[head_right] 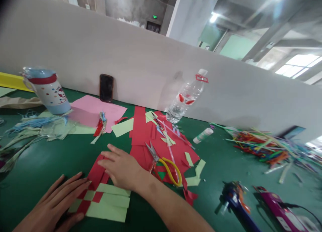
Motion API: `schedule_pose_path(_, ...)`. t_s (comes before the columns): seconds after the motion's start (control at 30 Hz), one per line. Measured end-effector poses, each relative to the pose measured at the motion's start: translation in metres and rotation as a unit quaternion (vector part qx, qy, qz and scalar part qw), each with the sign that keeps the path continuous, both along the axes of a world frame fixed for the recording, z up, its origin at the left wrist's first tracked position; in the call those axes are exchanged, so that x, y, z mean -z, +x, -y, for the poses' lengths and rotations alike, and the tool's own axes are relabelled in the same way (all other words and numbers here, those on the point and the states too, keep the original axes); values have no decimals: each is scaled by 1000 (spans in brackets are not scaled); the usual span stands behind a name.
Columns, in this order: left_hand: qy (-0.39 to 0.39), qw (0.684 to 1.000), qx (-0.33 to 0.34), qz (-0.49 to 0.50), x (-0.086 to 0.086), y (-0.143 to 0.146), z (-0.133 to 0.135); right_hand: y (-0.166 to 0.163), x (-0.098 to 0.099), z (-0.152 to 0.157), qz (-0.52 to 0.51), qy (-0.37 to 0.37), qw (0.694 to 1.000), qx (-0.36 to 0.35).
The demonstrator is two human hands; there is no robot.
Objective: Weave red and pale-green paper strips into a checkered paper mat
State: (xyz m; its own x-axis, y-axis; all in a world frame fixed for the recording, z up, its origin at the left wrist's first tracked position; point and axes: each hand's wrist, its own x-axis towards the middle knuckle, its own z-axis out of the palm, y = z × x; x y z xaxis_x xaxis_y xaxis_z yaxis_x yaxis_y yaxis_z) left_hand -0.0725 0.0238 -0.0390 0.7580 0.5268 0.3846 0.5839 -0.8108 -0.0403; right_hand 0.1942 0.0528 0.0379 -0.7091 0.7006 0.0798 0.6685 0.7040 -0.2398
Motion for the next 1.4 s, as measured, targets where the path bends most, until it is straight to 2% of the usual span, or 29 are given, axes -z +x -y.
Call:
schedule_pose_path(0.13, 17, 999, -5, -29, 8, -3, 1, 11, 15, 26, -5, -7, 999, 30)
schedule_pose_path(0.27, 0, 1000, -6, -30, 8, -3, 2, 13, 24, 33, -3, -56, 997, 47)
schedule_pose_path(0.4, -34, 999, -4, 10, 7, -3, 1, 12, 25, 31, 3, -105, 994, 42)
schedule_pose_path(0.53, -50, 999, -3, 11, 10, -4, 0, 13, 24, 30, -3, -120, 992, 45)
schedule_pose_path(0.77, -20, 1000, 4, -3, 14, -6, -1, 12, 23, 30, -7, -133, 990, 51)
schedule_pose_path(1.1, 18, 1000, 17, -17, 4, -1, 1, 12, 28, 29, -30, -134, 989, 54)
schedule_pose_path(1.2, 19, 1000, 17, -8, 2, 1, 0, 13, 31, 30, -64, -119, 989, 57)
schedule_pose_path(1.27, 19, 1000, 16, -3, 1, 3, -1, 15, 29, 31, -122, -105, 984, 78)
schedule_pose_path(1.4, 16, 1000, 7, 11, -1, 3, 0, 18, 19, 25, -254, -84, 947, 180)
